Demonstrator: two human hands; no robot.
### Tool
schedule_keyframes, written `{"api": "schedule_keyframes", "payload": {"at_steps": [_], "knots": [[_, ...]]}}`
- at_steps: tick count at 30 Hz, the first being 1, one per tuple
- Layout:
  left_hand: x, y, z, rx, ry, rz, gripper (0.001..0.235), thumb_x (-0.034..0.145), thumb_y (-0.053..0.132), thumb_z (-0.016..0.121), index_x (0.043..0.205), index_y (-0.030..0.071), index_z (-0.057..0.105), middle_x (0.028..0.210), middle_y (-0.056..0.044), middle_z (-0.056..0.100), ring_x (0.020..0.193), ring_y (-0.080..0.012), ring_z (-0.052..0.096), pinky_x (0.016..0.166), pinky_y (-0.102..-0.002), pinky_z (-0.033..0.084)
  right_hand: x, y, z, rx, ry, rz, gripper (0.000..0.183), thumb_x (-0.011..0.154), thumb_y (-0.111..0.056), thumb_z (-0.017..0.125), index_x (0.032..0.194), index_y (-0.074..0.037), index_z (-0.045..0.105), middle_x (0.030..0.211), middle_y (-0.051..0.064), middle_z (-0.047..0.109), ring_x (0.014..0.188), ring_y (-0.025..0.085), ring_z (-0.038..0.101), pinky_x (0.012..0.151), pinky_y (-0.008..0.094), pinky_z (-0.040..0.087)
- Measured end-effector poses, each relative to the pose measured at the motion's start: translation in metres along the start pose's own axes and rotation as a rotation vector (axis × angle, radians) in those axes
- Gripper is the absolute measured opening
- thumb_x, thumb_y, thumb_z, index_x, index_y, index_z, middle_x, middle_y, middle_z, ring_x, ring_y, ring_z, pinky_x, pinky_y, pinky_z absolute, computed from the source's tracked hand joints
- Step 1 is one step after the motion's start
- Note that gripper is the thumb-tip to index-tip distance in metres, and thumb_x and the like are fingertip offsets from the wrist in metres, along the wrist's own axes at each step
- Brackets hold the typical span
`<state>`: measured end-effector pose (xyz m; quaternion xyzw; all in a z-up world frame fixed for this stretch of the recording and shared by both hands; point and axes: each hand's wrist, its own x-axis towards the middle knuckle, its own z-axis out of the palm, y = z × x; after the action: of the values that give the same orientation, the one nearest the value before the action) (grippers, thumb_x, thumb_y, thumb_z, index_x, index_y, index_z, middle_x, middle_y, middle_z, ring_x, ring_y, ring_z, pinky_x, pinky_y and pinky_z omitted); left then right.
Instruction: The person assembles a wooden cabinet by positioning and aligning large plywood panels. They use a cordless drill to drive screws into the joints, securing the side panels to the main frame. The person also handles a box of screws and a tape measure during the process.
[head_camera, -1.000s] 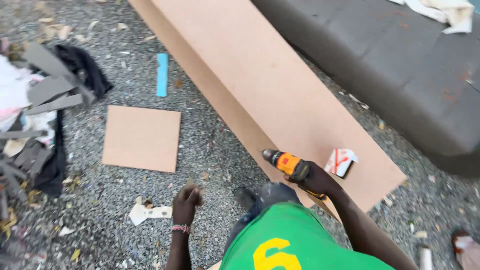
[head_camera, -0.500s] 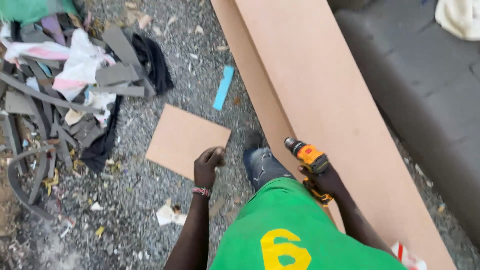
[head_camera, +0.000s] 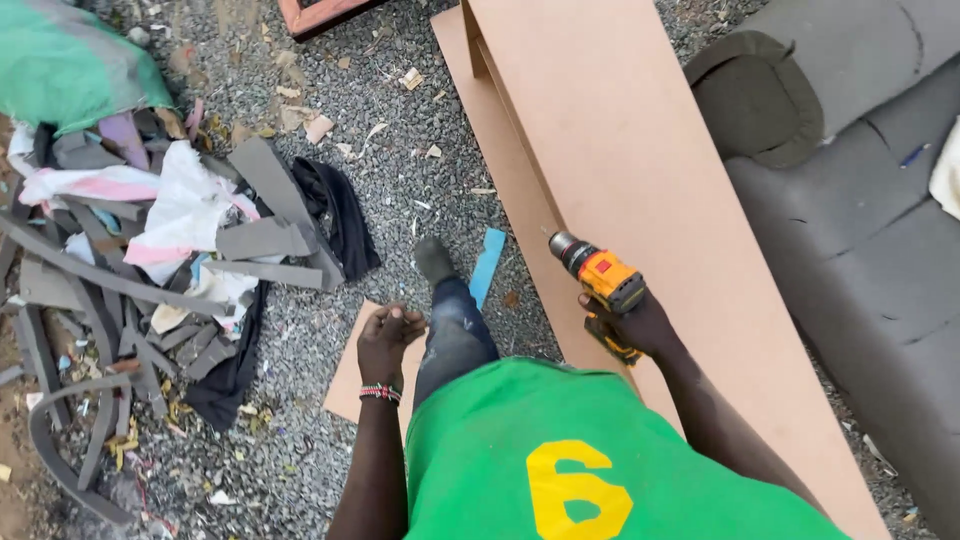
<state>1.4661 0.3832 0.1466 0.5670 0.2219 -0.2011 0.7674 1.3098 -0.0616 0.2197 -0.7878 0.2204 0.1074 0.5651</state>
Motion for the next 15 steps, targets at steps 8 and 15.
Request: {"api": "schedule_keyframes", "payload": {"at_steps": [8, 15], "knots": [[0.298, 0.116, 0.095, 0.036, -0.272, -0.197, 0.031, 0.111, 0.013, 0.088, 0.134, -0.003, 0.077, 0.123, -0.035, 0.086, 0.107, -0.0456, 0.089, 0.095, -0.053, 0.077, 0.235, -0.009, 0.010, -0.846, 0.191, -0.597, 0.025, 0.102, -0.026, 0.091, 0.103, -0.001, 0.086, 0.103, 0.026, 0.085, 0.118, 0.045, 0.082, 0.119, 0.059, 0.065], [0.398, 0.217, 0.312, -0.547, -0.702, -0.662, 0.025, 0.114, 0.013, 0.072, 0.091, 0.006, 0.078, 0.082, -0.006, 0.074, 0.073, -0.0082, 0.068, 0.068, -0.019, 0.050, 0.319, -0.105, 0.000, -0.776, 0.091, -0.401, 0.028, 0.104, -0.030, 0.085, 0.112, -0.004, 0.084, 0.112, 0.023, 0.085, 0.124, 0.043, 0.080, 0.123, 0.059, 0.061]]}}
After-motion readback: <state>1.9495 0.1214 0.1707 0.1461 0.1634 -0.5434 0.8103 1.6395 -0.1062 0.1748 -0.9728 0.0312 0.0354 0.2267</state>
